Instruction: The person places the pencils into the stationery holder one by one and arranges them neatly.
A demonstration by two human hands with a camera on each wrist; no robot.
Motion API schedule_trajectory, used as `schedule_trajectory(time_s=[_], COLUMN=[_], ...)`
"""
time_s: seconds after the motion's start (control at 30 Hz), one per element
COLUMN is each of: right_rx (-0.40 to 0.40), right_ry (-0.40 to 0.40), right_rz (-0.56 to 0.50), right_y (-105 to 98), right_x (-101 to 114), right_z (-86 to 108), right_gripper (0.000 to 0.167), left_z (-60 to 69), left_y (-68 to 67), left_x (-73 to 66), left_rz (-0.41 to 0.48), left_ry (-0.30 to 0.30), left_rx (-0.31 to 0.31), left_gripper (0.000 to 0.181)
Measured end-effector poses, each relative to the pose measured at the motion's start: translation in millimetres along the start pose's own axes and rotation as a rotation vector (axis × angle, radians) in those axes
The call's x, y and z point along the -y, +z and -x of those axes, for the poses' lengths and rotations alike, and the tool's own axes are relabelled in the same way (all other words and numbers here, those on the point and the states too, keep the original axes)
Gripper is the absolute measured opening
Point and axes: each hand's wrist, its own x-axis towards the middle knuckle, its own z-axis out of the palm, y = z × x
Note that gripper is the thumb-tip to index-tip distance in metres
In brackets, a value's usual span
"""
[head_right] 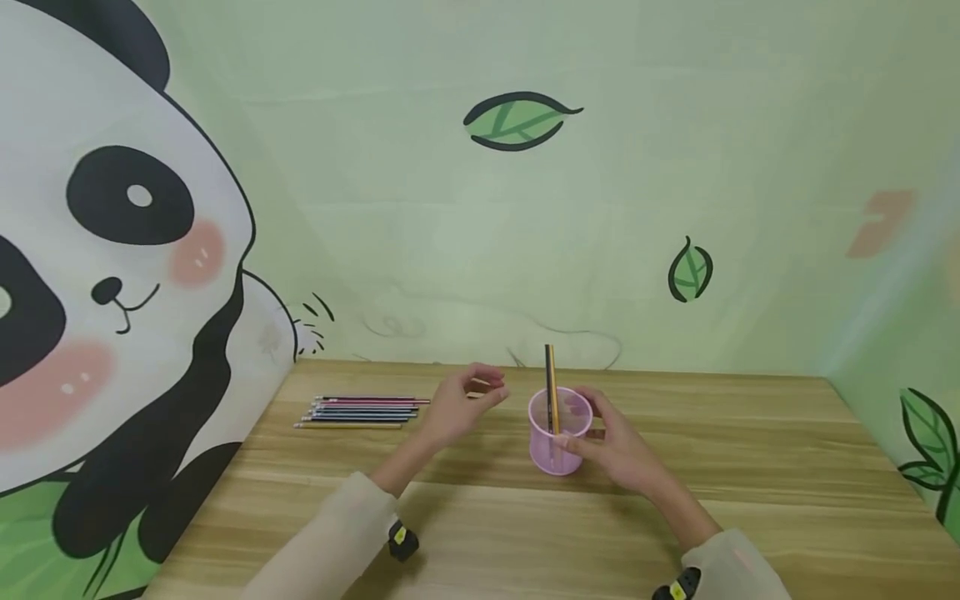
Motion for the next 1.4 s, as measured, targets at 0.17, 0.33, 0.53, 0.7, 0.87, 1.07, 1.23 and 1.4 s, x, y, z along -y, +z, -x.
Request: schedule_trajectory(time_s=[0.17,0.33,0.53,0.7,0.87,1.07,1.23,1.4], right_rx=[0.000,-0.006,-0.014,-0.011,-0.012,-0.022,-0.024,-0.007], right_ry=[-0.010,-0.009,-0.002,-0.011,0.008,-0.011,-0.016,0.003], right_rz=[-0.005,-0.002,-0.006,-0.017,-0.015,-0.003,0.008,0.018], right_y=[-1.2,-2.5,-2.1,0.2,2.3,2.9,1.4,0.9], right_x=[0.9,-0.2,-3.2,-2.3,-1.0,-2.0,-2.9,-1.5], right_z=[-0.9,-0.4,1.0,1.9,2.3,1.8,3.1,3.4], right_gripper=[0.079,0.078,0.079,0.079,0.080,0.077,0.076,0.078], left_z=[11.4,17.7,25.0,30.7,35.8,39.4,39.8,39.4], left_y=[-28.0,-53.0,-85.0,-114.2,-137.9,-146.9,-141.3,-137.6], left_x=[1.1,5.9,23.0,41.6,56.1,71.1,78.0,76.9], left_rz=[-0.052,-0.121,-0.255,-0.467,-0.621,-0.678,-0.695,-0.710], left_ry=[0.019,0.033,0.046,0.051,0.056,0.109,0.114,0.064], left_rx=[0.016,0.066,0.071,0.076,0.130,0.174,0.194,0.191], left_gripper=[0.030,0.027,0.025,0.023,0.019,0.015,0.014,0.012])
